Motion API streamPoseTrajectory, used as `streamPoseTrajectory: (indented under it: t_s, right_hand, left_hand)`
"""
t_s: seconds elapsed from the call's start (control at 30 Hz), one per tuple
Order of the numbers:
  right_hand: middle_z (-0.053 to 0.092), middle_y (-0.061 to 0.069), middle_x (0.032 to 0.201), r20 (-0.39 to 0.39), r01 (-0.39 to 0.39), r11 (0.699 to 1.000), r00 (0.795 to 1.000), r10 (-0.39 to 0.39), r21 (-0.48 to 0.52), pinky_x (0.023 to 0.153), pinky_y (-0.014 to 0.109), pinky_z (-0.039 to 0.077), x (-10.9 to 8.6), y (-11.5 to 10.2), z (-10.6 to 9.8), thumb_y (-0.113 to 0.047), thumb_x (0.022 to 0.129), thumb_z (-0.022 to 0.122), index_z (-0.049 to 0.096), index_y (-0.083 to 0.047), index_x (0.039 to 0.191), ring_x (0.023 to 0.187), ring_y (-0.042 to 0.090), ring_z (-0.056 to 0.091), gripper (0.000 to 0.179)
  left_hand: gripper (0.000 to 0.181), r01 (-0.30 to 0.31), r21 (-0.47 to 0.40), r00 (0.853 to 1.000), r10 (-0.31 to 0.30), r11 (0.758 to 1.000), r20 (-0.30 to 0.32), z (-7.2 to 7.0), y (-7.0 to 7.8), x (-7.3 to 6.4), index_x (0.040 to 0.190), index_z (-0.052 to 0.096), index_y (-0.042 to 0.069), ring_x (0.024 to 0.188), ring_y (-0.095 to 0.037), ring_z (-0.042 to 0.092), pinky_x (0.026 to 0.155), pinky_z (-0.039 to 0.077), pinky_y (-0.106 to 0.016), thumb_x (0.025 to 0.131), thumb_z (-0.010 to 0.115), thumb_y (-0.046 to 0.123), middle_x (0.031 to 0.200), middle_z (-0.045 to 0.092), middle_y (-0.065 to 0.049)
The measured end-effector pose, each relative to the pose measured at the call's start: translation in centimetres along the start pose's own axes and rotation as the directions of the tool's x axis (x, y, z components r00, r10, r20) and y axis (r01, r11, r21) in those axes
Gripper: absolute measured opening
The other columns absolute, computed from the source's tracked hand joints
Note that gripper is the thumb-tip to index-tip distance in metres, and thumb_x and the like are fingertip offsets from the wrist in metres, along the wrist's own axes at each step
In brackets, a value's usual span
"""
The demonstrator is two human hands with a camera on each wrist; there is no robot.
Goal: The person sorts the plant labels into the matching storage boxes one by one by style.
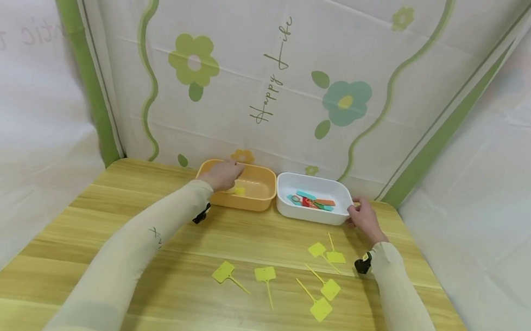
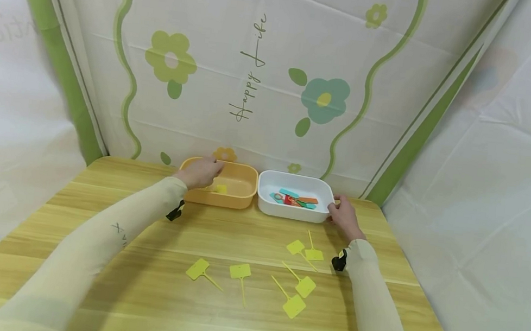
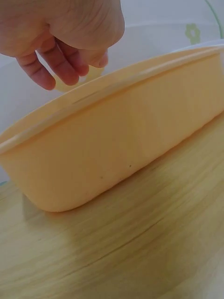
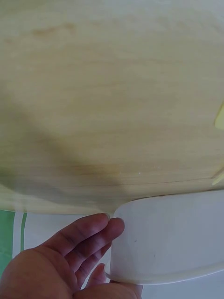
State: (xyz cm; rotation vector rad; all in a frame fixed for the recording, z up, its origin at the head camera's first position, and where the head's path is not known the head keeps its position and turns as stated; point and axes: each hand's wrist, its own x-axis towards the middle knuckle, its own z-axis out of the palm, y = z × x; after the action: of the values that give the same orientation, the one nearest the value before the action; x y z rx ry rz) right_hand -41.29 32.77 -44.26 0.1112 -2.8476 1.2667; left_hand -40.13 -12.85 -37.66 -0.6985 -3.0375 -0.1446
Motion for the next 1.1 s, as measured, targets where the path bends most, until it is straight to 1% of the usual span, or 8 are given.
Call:
streamPoseTrajectory:
  t_s: [0.17,0.3,0.43,0.57,0.63,0.8,0.93,1.1]
  right_hand:
    - [0.061,0.031,0.101,-0.003,0.008,1.0,1.0,-0.008,-0.002,0.071,0.047,0.06,-0.2,-0.1,0.0,-0.014,0.099,0.042,0.035,0.01,0.139,0.085,0.045,0.068,0.048]
    - [0.06,0.031,0.102,-0.003,0.003,1.0,1.0,-0.003,-0.003,0.072,0.048,0.06,-0.2,-0.1,0.0,-0.015,0.099,0.041,0.035,0.009,0.139,0.086,0.046,0.068,0.047]
    - [0.059,0.031,0.105,-0.003,-0.009,1.0,1.0,0.009,-0.001,0.073,0.047,0.06,-0.1,-0.1,0.0,-0.016,0.099,0.041,0.034,0.008,0.14,0.088,0.045,0.068,0.048]
    - [0.06,0.029,0.099,-0.003,0.012,1.0,1.0,-0.012,0.002,0.067,0.042,0.061,0.1,0.1,-0.1,-0.016,0.097,0.041,0.034,0.01,0.138,0.08,0.039,0.069,0.049]
    - [0.061,0.026,0.095,-0.006,0.023,1.0,1.0,-0.023,0.002,0.065,0.04,0.061,0.0,0.0,-0.1,-0.017,0.096,0.041,0.035,0.011,0.137,0.077,0.036,0.07,0.05]
    - [0.06,0.028,0.098,-0.01,0.011,1.0,1.0,-0.012,-0.005,0.068,0.043,0.061,-0.1,-0.1,-0.1,-0.016,0.097,0.041,0.036,0.01,0.138,0.081,0.039,0.069,0.049]
    - [0.06,0.032,0.104,-0.014,-0.005,1.0,1.0,0.005,-0.01,0.071,0.045,0.06,-0.1,-0.2,0.1,-0.015,0.099,0.042,0.036,0.008,0.139,0.085,0.042,0.069,0.047]
    - [0.06,0.032,0.106,-0.014,-0.008,1.0,1.0,0.008,-0.021,0.072,0.045,0.06,0.0,-0.2,0.1,-0.015,0.099,0.042,0.036,0.007,0.139,0.086,0.043,0.069,0.047]
  left_hand:
    - [0.014,0.009,0.038,1.0,-0.008,0.999,-0.007,0.1,0.0,-0.3,0.107,0.058,0.002,0.087,-0.023,0.05,0.075,0.041,-0.035,0.098,0.049,-0.002,0.095,0.054,-0.009]
    - [0.014,-0.002,0.009,1.0,0.002,1.0,-0.025,-0.1,0.0,-0.5,0.105,0.057,0.002,0.086,-0.024,0.05,0.075,0.042,-0.036,0.099,0.046,-0.003,0.096,0.056,-0.011]
    - [0.014,-0.014,-0.031,0.999,0.012,0.999,-0.04,-0.6,-0.1,-0.9,0.105,0.056,0.004,0.092,-0.025,0.055,0.08,0.046,-0.038,0.1,0.044,0.0,0.103,0.059,-0.012]
    - [0.017,-0.036,-0.048,0.997,0.033,0.998,-0.069,-0.8,0.0,-1.3,0.109,0.057,0.003,0.094,-0.026,0.056,0.081,0.048,-0.038,0.103,0.042,0.006,0.105,0.06,-0.013]
    - [0.018,-0.061,-0.049,0.994,0.056,0.997,-0.092,-0.8,0.1,-1.5,0.108,0.059,0.003,0.093,-0.025,0.057,0.082,0.049,-0.038,0.103,0.043,0.007,0.103,0.061,-0.012]
    - [0.015,-0.134,-0.049,0.981,0.126,0.99,-0.146,-0.7,0.5,-2.1,0.105,0.061,0.004,0.093,-0.024,0.059,0.084,0.051,-0.038,0.1,0.047,0.008,0.1,0.063,-0.01]
    - [0.015,-0.197,-0.054,0.966,0.185,0.979,-0.18,-0.5,1.0,-2.5,0.103,0.061,0.005,0.085,-0.02,0.057,0.078,0.05,-0.034,0.1,0.047,0.008,0.095,0.062,-0.007]
    - [0.009,-0.279,-0.026,0.935,0.266,0.96,-0.233,0.1,2.0,-3.1,0.097,0.061,0.005,0.078,-0.02,0.056,0.072,0.05,-0.033,0.097,0.051,0.006,0.089,0.062,-0.008]
